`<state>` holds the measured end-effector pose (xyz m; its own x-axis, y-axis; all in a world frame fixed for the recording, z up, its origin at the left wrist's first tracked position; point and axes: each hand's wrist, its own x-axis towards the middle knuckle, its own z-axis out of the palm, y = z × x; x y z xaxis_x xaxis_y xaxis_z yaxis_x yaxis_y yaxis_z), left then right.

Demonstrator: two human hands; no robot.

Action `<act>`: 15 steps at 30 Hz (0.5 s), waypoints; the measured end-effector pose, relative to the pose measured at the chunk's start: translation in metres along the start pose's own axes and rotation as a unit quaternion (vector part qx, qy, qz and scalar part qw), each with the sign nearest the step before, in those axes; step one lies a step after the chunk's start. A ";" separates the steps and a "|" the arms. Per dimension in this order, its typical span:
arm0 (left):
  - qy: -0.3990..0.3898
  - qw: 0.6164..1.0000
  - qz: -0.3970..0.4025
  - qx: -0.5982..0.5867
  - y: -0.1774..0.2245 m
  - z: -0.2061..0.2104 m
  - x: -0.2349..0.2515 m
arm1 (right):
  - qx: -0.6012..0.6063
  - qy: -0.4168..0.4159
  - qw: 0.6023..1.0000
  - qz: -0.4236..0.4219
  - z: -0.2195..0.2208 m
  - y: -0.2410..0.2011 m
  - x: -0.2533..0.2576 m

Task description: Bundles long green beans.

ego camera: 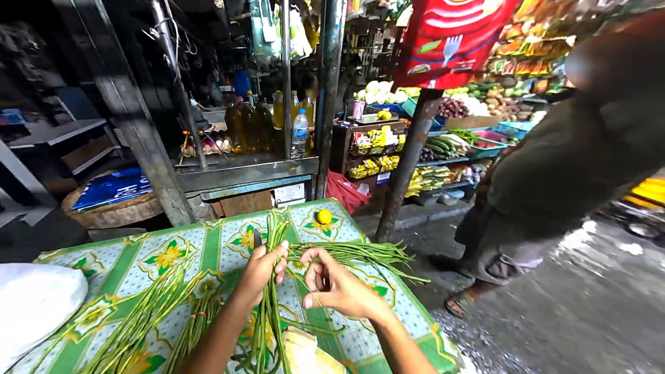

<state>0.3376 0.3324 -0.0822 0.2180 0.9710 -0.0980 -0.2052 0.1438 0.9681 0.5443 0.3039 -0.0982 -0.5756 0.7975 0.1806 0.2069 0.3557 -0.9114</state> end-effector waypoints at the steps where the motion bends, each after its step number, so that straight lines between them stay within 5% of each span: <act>1: -0.015 1.000 -0.007 -0.014 -0.001 -0.001 0.000 | -0.001 -0.010 1.000 0.004 -0.006 0.002 -0.004; 5: -0.127 0.986 -0.023 -0.104 -0.004 -0.011 -0.005 | 0.229 -0.078 0.951 -0.193 -0.011 0.012 -0.021; 10: -0.228 0.954 0.057 -0.186 -0.009 -0.002 -0.008 | 0.550 0.070 0.794 -0.248 0.006 0.015 -0.011; 13: -0.206 0.967 0.140 -0.047 -0.011 0.005 -0.010 | 0.536 0.111 0.815 -0.191 0.007 0.019 -0.006; 15: -0.205 0.956 0.170 0.126 -0.013 0.003 -0.013 | 0.380 0.142 0.902 -0.147 -0.001 0.008 -0.005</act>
<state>0.3402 0.3172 -0.0930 0.5450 0.7902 0.2802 -0.1053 -0.2671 0.9579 0.5500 0.3030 -0.1065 -0.2696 0.8539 0.4453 -0.5861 0.2214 -0.7794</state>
